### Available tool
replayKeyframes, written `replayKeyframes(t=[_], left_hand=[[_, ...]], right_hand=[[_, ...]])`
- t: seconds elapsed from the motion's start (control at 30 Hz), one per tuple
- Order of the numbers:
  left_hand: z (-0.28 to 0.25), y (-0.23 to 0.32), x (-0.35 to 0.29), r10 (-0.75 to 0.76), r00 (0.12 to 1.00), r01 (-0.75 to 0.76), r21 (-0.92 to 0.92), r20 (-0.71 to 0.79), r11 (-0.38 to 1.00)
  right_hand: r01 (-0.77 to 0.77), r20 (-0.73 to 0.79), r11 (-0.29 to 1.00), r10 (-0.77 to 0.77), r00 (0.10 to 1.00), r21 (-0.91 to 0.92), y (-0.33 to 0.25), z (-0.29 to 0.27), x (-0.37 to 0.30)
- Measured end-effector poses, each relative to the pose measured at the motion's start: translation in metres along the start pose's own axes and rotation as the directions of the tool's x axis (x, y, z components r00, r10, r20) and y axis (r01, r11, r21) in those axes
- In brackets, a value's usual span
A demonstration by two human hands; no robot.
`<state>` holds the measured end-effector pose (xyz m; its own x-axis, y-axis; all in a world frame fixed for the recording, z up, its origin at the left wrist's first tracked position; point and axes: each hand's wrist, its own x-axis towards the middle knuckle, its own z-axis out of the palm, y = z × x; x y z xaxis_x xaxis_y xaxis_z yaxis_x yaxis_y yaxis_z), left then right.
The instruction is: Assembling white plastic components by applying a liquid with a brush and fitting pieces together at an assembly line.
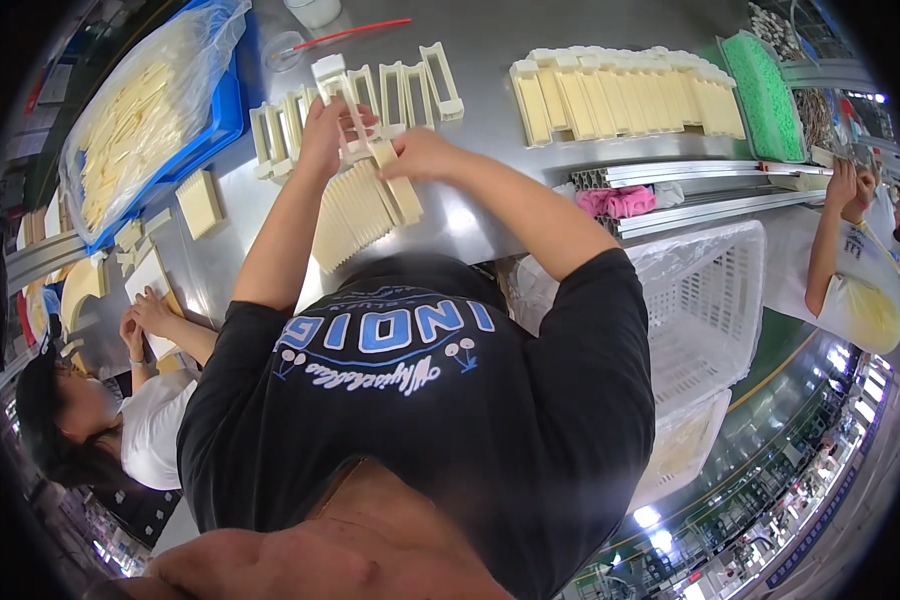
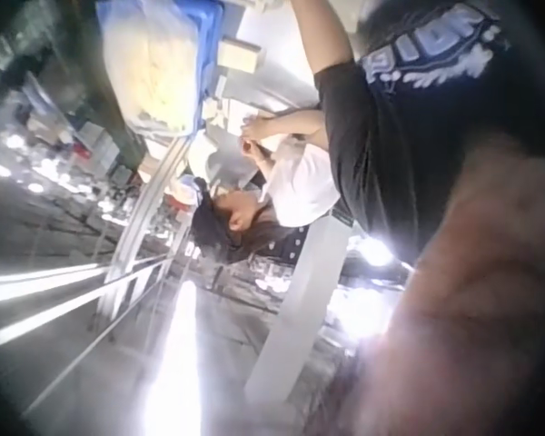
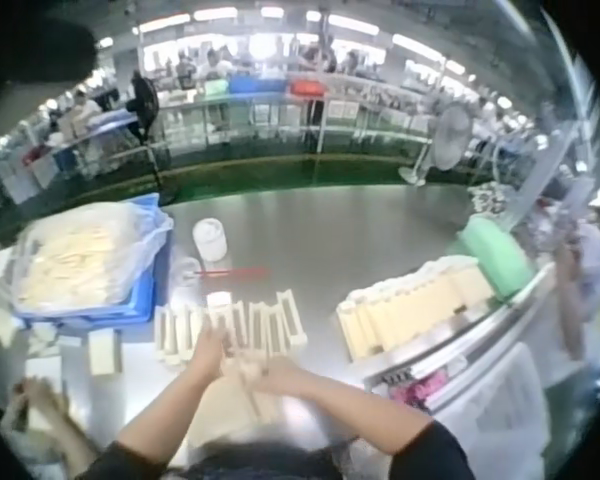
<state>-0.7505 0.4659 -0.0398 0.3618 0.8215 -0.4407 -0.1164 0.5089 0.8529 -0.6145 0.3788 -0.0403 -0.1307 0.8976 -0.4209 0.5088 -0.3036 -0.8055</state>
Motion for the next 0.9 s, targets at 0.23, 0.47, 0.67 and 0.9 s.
replayKeyframes(t=[0.23, 0.47, 0.67, 0.9], left_hand=[[0.029, -0.009, -0.035, 0.168, 0.944, -0.216, 0.147, 0.284, 0.965], [0.033, -0.016, -0.030, 0.227, 0.930, -0.216, -0.070, 0.289, 0.974], [0.033, -0.016, -0.031, 0.364, 0.883, -0.398, 0.063, 0.296, 0.915], [0.041, -0.010, -0.032, 0.300, 0.925, -0.297, -0.050, 0.233, 0.954]], right_hand=[[0.204, -0.267, 0.804, -0.059, 0.962, 0.558, -0.042, -0.036, -0.023], [0.405, -0.618, 0.914, -0.308, 0.724, 0.019, -0.051, -0.010, -0.035], [0.495, -0.640, 0.843, -0.501, 0.582, -0.209, -0.044, -0.011, -0.030], [0.302, -0.567, 0.721, -0.683, 0.460, -0.623, -0.046, -0.015, -0.034]])
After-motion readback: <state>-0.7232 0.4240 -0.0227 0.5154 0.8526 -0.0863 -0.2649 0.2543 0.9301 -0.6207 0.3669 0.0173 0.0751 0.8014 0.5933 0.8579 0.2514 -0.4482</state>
